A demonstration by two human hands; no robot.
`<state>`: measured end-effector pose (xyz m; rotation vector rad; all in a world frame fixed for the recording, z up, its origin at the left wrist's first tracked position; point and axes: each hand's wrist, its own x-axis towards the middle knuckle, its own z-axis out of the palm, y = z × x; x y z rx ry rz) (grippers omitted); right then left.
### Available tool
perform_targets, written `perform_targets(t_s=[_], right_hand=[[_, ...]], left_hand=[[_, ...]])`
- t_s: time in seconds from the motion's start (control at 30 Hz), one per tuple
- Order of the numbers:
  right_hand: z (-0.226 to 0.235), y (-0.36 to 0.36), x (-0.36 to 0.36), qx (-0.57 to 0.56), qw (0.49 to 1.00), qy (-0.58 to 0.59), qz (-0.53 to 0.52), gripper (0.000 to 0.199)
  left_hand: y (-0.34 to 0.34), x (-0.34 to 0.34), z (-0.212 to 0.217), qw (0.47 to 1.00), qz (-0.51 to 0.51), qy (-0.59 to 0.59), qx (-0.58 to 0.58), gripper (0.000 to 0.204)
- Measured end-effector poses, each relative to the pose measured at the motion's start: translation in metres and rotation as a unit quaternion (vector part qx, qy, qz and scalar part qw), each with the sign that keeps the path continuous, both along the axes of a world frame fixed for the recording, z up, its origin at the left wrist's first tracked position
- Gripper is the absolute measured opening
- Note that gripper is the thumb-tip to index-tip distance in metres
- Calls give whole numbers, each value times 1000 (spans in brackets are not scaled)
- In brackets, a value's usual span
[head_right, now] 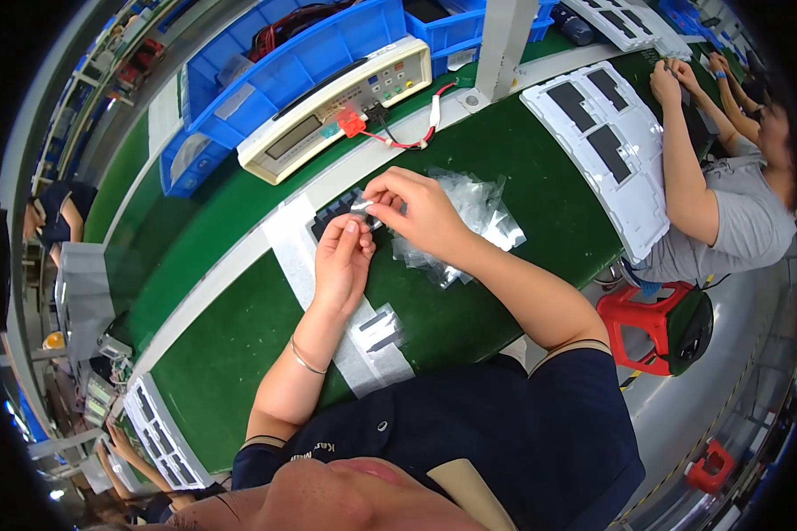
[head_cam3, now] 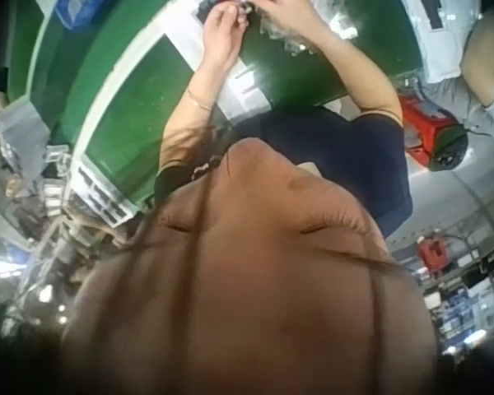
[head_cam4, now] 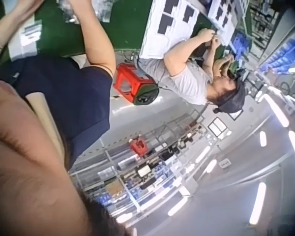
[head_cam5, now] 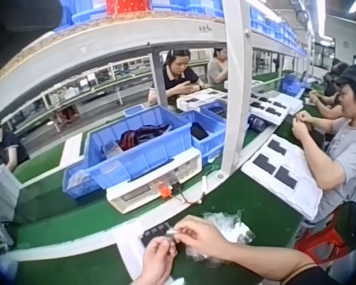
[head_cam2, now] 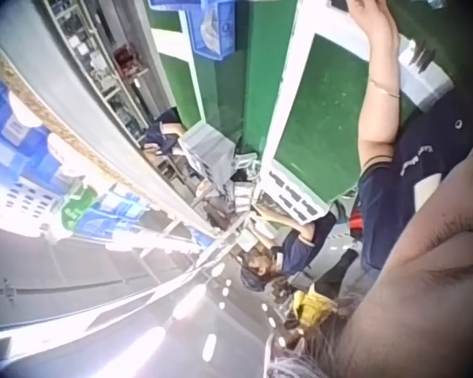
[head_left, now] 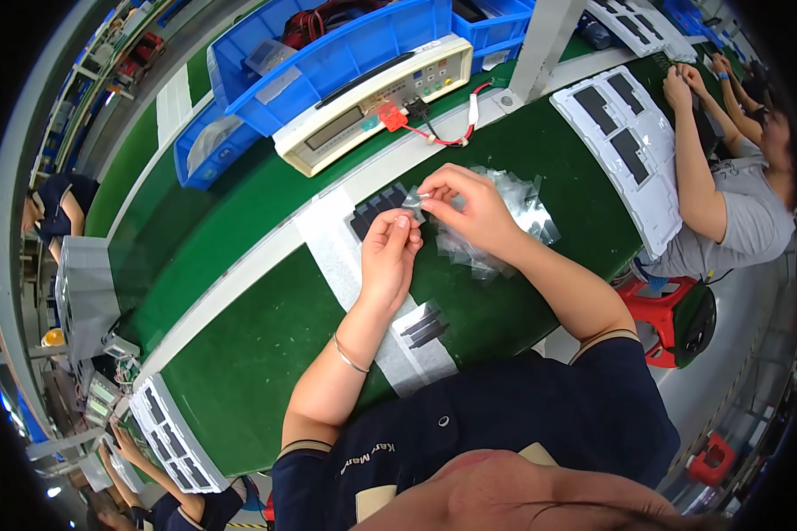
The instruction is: The person assembles small black plastic electronic components by hand on a factory assembly line.
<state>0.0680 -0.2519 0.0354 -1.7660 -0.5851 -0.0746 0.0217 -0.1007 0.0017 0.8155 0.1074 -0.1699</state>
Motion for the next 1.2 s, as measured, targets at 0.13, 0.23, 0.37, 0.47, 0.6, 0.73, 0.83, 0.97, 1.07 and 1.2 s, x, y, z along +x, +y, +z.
perform_targets(t_s=[0.13, 0.23, 0.37, 0.47, 0.6, 0.73, 0.83, 0.97, 1.07, 1.2], right_hand=[[4, 5, -4, 26, 999, 31, -14, 15], [4, 4, -4, -10, 1000, 4, -7, 16], [4, 4, -4, -18, 1000, -5, 1, 16], [4, 5, -5, 7, 1000, 4, -5, 17], [11, 3, -6, 5, 998, 67, 17, 22], [6, 0, -1, -56, 995, 16, 82, 23], [7, 0, -5, 1, 995, 83, 54, 17], [7, -3, -4, 2, 996, 64, 65, 11], [4, 2, -7, -30, 996, 52, 73, 12], [1, 6, -9, -47, 996, 31, 76, 14]], left_hand=[[0, -2, 0, 1000, 3, 12, 4, 10], [1, -3, 2, 1000, 2, 2, 4, 10], [0, -2, 1, 1000, 3, -1, 1, 9], [-1, -2, 2, 1000, 2, 6, 1, 9], [-2, -3, 3, 999, 4, -4, 43, 8], [-4, -4, 3, 995, -2, -17, 96, 7], [-2, -5, 1, 994, -16, -22, 103, 9], [-1, -4, 4, 1000, 15, -13, -4, 14], [-1, -6, 1, 999, -8, -28, 27, 13], [-2, -5, 1, 999, -16, -27, 39, 13]])
